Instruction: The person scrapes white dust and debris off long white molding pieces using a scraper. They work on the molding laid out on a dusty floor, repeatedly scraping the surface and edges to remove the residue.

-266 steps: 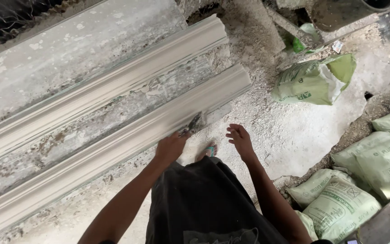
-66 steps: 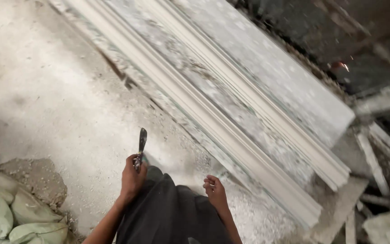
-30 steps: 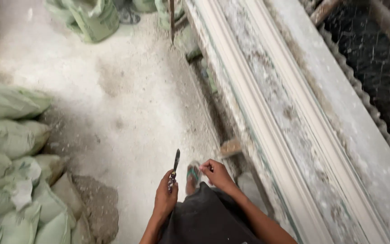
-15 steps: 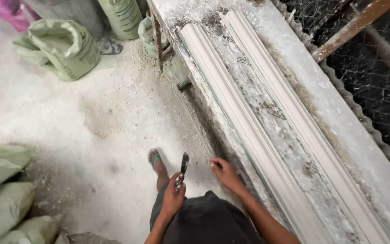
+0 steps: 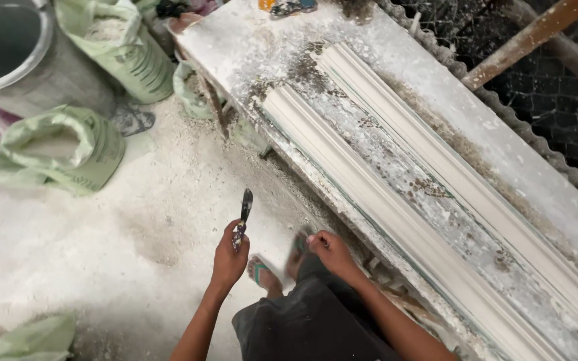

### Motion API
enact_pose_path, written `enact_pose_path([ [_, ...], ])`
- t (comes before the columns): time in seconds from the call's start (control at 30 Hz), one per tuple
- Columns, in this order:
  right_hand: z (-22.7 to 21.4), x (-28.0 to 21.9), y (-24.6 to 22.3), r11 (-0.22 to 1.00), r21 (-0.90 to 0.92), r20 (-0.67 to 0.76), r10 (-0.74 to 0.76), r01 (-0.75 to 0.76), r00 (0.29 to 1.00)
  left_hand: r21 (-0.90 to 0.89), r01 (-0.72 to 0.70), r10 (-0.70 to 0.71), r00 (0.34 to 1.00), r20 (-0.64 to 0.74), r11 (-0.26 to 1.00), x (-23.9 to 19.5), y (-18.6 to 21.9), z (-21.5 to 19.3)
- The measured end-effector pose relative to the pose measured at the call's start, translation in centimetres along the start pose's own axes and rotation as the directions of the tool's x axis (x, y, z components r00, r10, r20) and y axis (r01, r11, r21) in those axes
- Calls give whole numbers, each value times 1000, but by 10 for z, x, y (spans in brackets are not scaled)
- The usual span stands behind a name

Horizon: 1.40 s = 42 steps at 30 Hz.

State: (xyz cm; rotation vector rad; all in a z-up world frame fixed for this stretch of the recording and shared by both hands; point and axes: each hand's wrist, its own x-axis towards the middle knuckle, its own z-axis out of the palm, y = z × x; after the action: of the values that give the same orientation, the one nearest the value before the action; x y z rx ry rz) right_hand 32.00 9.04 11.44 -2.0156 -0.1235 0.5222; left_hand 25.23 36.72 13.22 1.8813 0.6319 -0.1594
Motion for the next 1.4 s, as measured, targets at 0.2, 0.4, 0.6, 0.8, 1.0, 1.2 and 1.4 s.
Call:
enact_pose_path([
  [0.2,-12,36,6,996,34,-41,83,-81,996,-222,-16,1,998,-67,975,54,7,55],
  [0.4,-29,99,-16,992,97,-103,94,-84,990,-463,-43,101,990,101,885,87,60,75],
  [0.6,-67,176,-77,992,123,-108,17,-3,994,-479,-104,192,972,138,872,181,182,47],
  [0.8,-134,223,-146,984,172,-95,-32,48,995,-463,-159,291,929,229,872,254,258,92],
  [1.0,-176,252,-166,999,-41,-98,-12,8,995,-414,-63,252,871,421,908,291,260,167],
  [1.2,-232,291,-161,912,-200,-286,295,-358,912,-196,-316,366,683,632,928,350,311,175],
  [1.4,-299,341,-124,825,-354,-352,319,-441,880,251,-883,686,467,558,397,424,367,230],
])
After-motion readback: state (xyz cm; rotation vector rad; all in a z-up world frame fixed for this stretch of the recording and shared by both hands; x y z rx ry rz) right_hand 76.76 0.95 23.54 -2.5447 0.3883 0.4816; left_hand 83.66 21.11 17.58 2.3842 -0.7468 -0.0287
